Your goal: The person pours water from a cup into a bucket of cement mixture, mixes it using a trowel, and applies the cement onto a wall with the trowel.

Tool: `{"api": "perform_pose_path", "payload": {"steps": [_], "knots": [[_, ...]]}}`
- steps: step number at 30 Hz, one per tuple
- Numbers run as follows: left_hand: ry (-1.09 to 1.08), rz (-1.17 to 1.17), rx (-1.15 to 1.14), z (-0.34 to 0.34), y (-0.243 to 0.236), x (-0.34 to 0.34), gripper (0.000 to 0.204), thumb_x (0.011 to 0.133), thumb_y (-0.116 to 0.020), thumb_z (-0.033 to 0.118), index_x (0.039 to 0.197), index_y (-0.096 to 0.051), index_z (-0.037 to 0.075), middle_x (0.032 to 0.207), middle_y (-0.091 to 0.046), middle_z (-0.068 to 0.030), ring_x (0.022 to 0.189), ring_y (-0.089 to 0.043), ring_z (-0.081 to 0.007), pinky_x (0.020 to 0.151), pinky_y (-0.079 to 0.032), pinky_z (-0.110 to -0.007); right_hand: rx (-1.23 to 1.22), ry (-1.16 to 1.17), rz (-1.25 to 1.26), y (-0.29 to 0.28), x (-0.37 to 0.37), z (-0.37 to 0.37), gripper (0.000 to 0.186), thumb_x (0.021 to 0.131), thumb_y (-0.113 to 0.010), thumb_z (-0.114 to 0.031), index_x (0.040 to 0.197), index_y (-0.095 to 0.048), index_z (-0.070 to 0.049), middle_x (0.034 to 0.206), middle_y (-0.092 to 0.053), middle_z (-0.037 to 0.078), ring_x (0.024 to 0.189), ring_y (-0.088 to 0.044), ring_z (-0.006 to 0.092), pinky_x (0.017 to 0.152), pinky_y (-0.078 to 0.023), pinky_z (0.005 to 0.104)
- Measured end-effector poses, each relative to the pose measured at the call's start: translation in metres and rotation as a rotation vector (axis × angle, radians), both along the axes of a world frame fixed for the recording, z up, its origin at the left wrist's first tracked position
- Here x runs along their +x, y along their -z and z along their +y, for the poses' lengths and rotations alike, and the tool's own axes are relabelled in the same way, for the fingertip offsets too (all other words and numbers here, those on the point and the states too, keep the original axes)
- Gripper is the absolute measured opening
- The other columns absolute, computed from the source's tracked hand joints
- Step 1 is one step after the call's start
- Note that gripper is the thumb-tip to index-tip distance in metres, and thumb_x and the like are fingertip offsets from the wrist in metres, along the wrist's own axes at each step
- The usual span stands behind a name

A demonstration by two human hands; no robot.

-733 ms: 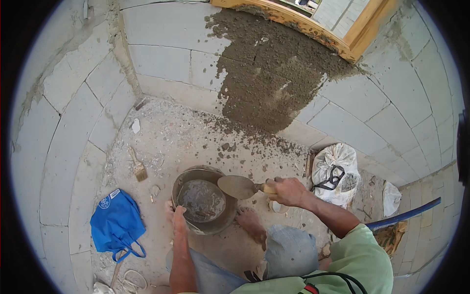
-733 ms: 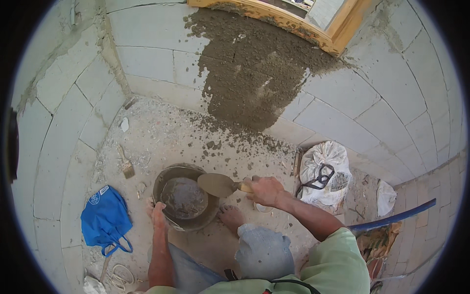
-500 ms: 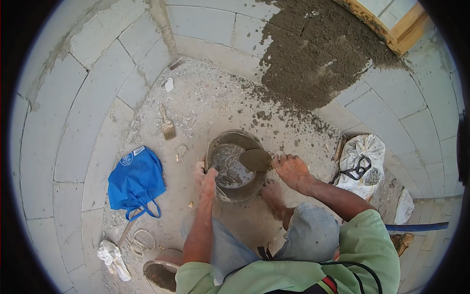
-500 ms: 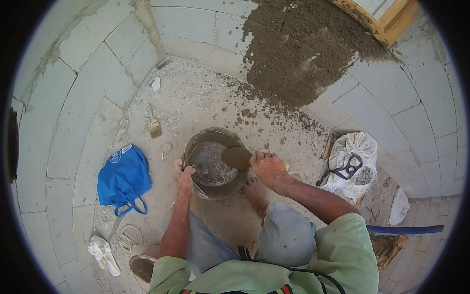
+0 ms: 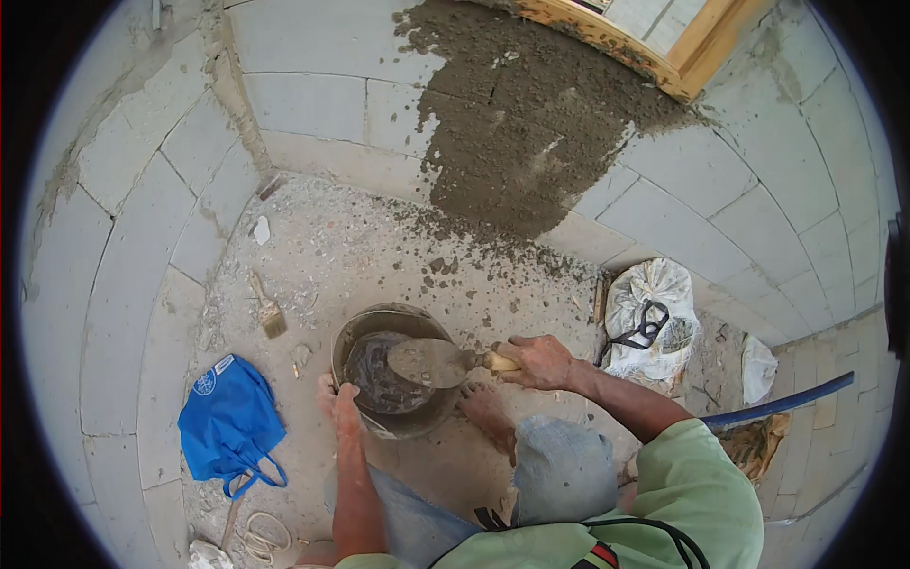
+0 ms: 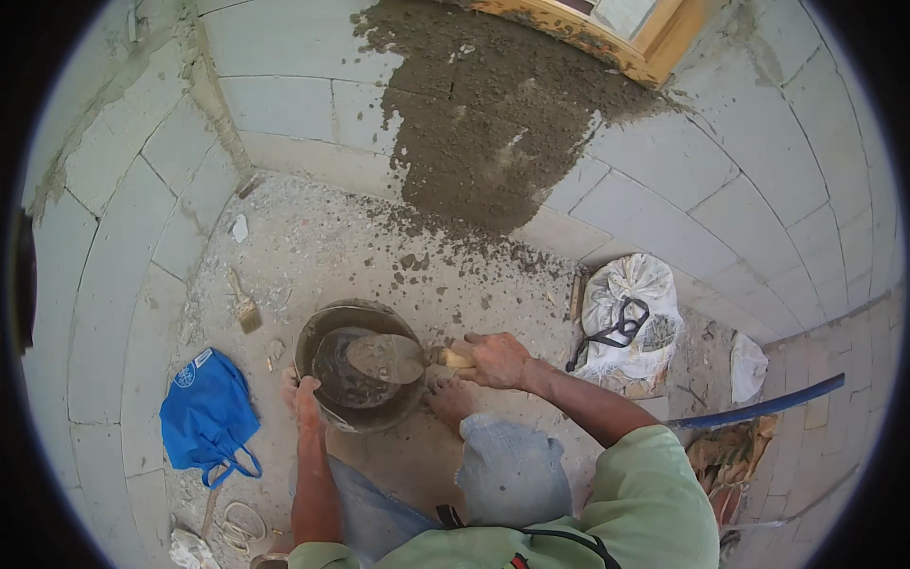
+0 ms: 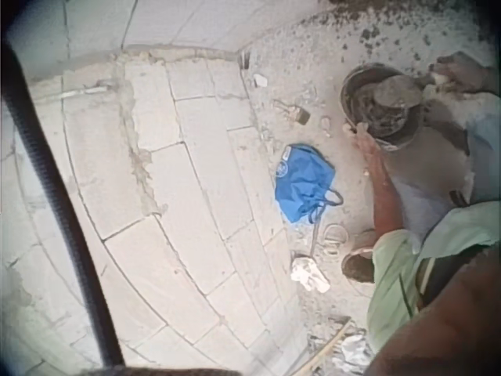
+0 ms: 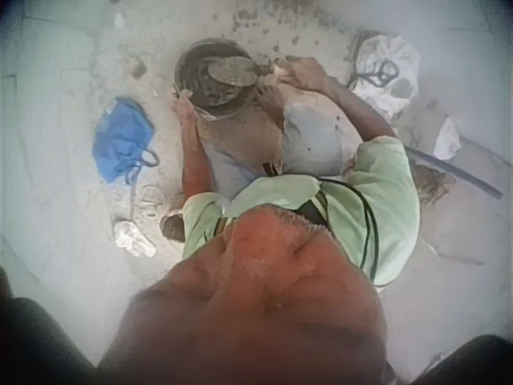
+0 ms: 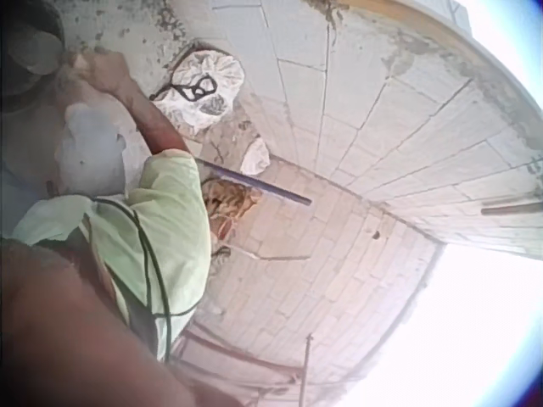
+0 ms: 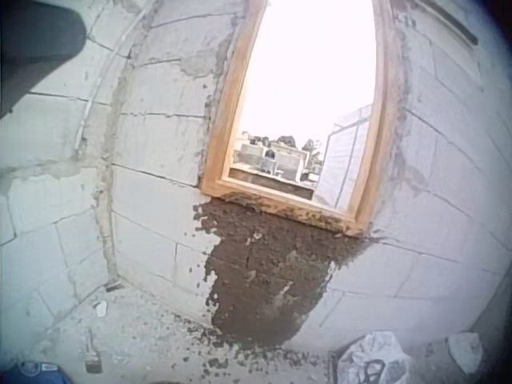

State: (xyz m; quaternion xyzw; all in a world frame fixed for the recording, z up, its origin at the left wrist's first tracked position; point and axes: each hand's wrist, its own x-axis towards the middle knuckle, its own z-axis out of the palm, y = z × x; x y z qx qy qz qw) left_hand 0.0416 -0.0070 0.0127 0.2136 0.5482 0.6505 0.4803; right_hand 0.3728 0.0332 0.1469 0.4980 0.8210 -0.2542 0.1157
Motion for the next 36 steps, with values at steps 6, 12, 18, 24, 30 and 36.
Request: {"api": "perform_pose_path", "payload": {"steps": [6, 12, 18, 24, 30, 36], "knots": [[-0.033, -0.025, -0.04, -0.007, 0.009, -0.018, 0.02, 0.065, -0.054, 0.001, 0.082, -0.046, 0.008, 0.082, -0.052, -0.0006, 0.074, -0.048, -0.0107, 0.071, -0.04, -0.024, -0.139, 0.059, 0.321, -0.064, 0.053, 0.043, 0.043, 0.079, -0.075, -0.042, 0.103, -0.062, -0.009, 0.084, -0.063, 0.007, 0.081, -0.065, 0.0236, 0.069, -0.051, 0.0388], [-0.031, -0.015, -0.051, -0.007, 0.021, -0.02, 0.02, 0.065, -0.054, 0.001, 0.08, -0.044, 0.009, 0.083, -0.05, -0.0005, 0.075, -0.045, -0.0108, 0.071, -0.038, -0.024, 0.1, 0.682, 0.3, -0.167, 0.11, 0.098, 0.043, 0.085, -0.071, -0.042, 0.091, -0.059, -0.001, 0.069, -0.056, 0.004, 0.056, -0.058, 0.0121, 0.048, -0.047, 0.028], [-0.021, 0.003, -0.055, -0.003, 0.018, -0.016, 0.022, 0.064, -0.054, 0.001, 0.081, -0.045, 0.008, 0.084, -0.05, -0.0006, 0.076, -0.045, -0.011, 0.071, -0.038, -0.025, 0.415, 0.69, 0.157, -0.233, 0.115, 0.046, 0.046, 0.086, -0.069, -0.044, 0.091, -0.057, 0.0, 0.064, -0.055, 0.005, 0.05, -0.056, 0.0116, 0.045, -0.045, 0.0297], [-0.031, 0.079, -0.034, 0.001, 0.003, -0.012, 0.02, 0.064, -0.054, 0.0, 0.081, -0.047, 0.008, 0.081, -0.051, -0.0004, 0.072, -0.045, -0.0105, 0.068, -0.039, -0.025, 0.148, 0.404, -0.086, -0.134, 0.065, 0.023, 0.045, 0.083, -0.069, -0.044, 0.101, -0.059, -0.004, 0.089, -0.067, 0.021, 0.088, -0.063, 0.0418, 0.075, -0.048, 0.0468], [0.013, 0.17, -0.053, 0.0, 0.002, 0.006, 0.018, 0.063, -0.058, 0.002, 0.08, -0.052, 0.002, 0.082, -0.055, -0.0019, 0.071, -0.048, -0.0117, 0.064, -0.041, -0.026, -0.012, 0.007, -0.212, -0.02, -0.012, 0.003, 0.047, 0.084, -0.067, -0.034, 0.119, -0.052, -0.006, 0.103, -0.063, 0.019, 0.091, -0.065, 0.0375, 0.079, -0.052, 0.0448], [0.015, 0.167, -0.055, -0.01, 0.001, -0.006, 0.015, 0.065, -0.059, 0.004, 0.077, -0.051, 0.003, 0.095, -0.063, -0.0086, 0.074, -0.048, -0.011, 0.065, -0.041, -0.027, 0.354, -0.333, -0.374, 0.053, -0.069, -0.002, 0.046, 0.084, -0.058, -0.016, 0.127, -0.049, -0.002, 0.107, -0.061, 0.02, 0.096, -0.063, 0.0331, 0.078, -0.054, 0.0427]]}}
